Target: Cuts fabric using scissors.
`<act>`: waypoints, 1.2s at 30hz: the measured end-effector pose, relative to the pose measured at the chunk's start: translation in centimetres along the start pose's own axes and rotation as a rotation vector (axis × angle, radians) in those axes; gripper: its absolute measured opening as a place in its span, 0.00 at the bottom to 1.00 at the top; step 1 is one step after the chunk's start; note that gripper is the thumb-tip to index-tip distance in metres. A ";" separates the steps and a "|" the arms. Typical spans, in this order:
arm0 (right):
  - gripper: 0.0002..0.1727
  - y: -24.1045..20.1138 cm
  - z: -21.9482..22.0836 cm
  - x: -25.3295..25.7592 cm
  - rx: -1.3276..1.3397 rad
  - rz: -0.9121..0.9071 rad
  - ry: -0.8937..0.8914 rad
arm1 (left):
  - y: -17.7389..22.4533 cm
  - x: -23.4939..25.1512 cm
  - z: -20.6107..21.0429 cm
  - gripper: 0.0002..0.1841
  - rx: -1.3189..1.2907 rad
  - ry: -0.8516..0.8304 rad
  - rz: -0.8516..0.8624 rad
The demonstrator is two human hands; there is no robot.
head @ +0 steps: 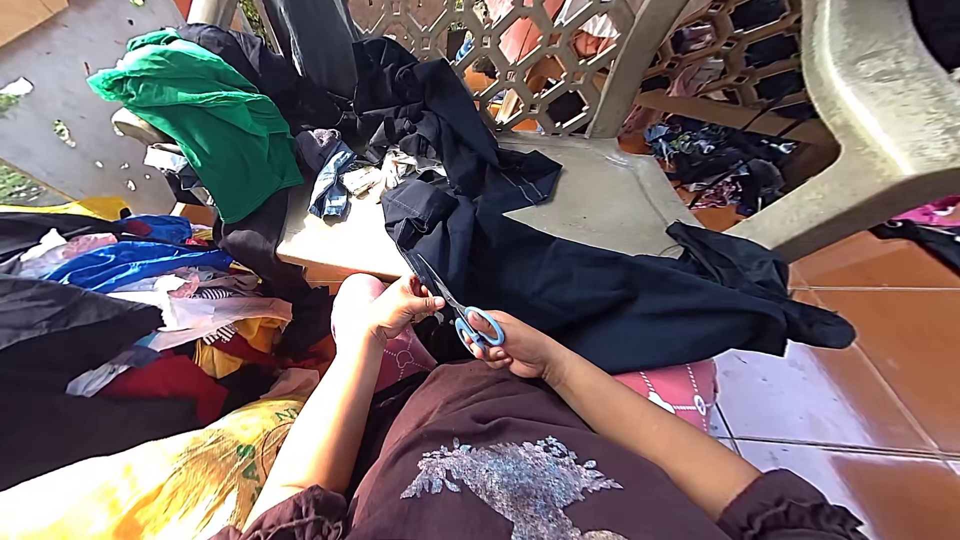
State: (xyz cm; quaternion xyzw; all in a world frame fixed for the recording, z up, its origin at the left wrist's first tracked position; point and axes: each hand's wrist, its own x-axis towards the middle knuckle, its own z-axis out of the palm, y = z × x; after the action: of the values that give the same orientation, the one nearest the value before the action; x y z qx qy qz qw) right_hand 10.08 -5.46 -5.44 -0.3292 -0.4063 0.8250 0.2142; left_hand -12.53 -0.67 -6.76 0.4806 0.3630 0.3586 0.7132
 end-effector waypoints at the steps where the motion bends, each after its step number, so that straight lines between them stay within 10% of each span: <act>1: 0.19 0.0 0.0 0.1 0.009 -0.002 -0.007 | -0.1 0.1 0.1 0.18 0.007 -0.027 0.001; 12: 0.14 -0.1 0.4 -0.3 -0.087 -0.005 0.106 | 0.4 0.0 0.2 0.17 0.070 -0.063 -0.060; 19: 0.17 -0.3 0.3 -0.4 -0.636 0.046 0.307 | 3.2 0.7 -1.1 0.13 0.136 0.457 -0.107; 25: 0.20 -0.4 0.5 -0.3 -0.879 0.154 0.279 | 5.4 4.7 -0.5 0.55 1.160 0.654 -0.266; 29: 0.20 -0.4 0.2 -0.5 -0.834 0.159 0.311 | 6.1 8.1 -1.2 0.21 1.349 0.447 -0.342; 36: 0.13 -0.1 -0.8 -1.7 -0.523 -0.175 0.495 | 10.5 9.7 0.9 0.09 -0.212 0.386 0.311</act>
State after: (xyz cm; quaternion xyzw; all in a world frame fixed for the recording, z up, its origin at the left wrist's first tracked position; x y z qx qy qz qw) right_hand 11.86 -6.01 -5.10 -0.5265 -0.5658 0.5673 0.2844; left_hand -8.81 10.24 1.70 0.3762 0.3744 0.5847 0.6135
